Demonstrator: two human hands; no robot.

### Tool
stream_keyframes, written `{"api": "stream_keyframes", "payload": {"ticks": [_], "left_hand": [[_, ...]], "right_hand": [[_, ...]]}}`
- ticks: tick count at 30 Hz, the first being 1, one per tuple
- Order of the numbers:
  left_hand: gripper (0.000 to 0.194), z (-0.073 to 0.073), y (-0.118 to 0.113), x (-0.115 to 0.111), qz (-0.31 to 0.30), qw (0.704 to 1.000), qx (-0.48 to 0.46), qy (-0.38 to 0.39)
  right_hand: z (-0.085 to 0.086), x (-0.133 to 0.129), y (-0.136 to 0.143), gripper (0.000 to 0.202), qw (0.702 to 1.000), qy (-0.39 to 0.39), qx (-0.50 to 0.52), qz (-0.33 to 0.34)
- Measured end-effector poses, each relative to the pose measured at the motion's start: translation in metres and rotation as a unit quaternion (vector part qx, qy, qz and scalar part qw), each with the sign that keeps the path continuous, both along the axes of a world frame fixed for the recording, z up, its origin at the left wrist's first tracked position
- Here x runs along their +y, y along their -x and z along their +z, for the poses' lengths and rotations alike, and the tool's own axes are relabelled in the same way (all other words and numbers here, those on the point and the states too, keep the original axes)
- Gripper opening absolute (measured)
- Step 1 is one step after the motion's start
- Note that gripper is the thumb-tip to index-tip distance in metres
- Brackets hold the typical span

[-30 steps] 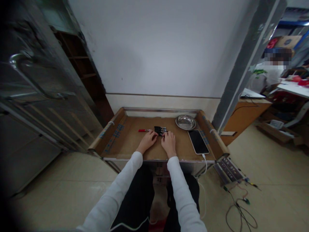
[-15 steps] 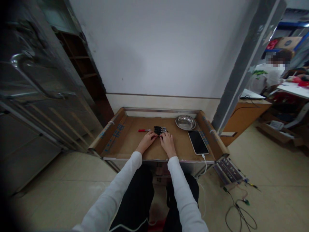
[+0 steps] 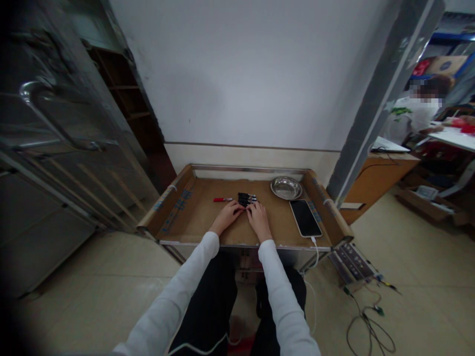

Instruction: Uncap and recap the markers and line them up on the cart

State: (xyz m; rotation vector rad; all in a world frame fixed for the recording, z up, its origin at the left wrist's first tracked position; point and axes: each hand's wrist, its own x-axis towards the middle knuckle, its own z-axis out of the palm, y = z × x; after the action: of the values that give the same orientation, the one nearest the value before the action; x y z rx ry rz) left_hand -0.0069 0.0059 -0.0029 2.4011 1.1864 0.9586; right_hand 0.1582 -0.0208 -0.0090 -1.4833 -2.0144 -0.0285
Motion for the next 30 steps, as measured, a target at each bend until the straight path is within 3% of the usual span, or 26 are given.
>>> {"api": "stream_keyframes", "payload": {"ticks": [7, 12, 20, 25, 30], "left_hand": [[0.014, 0.005, -0.001, -0.004, -0.003, 1.0, -0.023, 0.017], [0.02, 0.007, -0.003, -0.006, -0.02, 0.998, -0.042, 0.041], [0.04, 0.008, -0.003, -0.005, 0.006, 0.998, 0.037, -0.057], [0.032, 0.01, -0.002, -0.006, 0.015, 0.995, 0.088, -0.054], [0.023, 0.012, -0.002, -0.007, 0.016, 0.995, 0.082, -0.062]], "right_hand": [[-0.005, 0.005, -0.001, 0.019, 0.997, 0.005, 0.051, 0.058], [-0.011, 0.01, -0.002, 0.019, 0.996, 0.011, 0.067, 0.065], [-0.003, 0.003, -0.004, 0.023, 0.991, -0.013, 0.136, 0.011], [-0.002, 0.003, -0.006, 0.025, 0.976, -0.025, 0.218, -0.008], [-0.003, 0.005, -0.005, 0.024, 0.967, -0.039, 0.253, -0.008]]}}
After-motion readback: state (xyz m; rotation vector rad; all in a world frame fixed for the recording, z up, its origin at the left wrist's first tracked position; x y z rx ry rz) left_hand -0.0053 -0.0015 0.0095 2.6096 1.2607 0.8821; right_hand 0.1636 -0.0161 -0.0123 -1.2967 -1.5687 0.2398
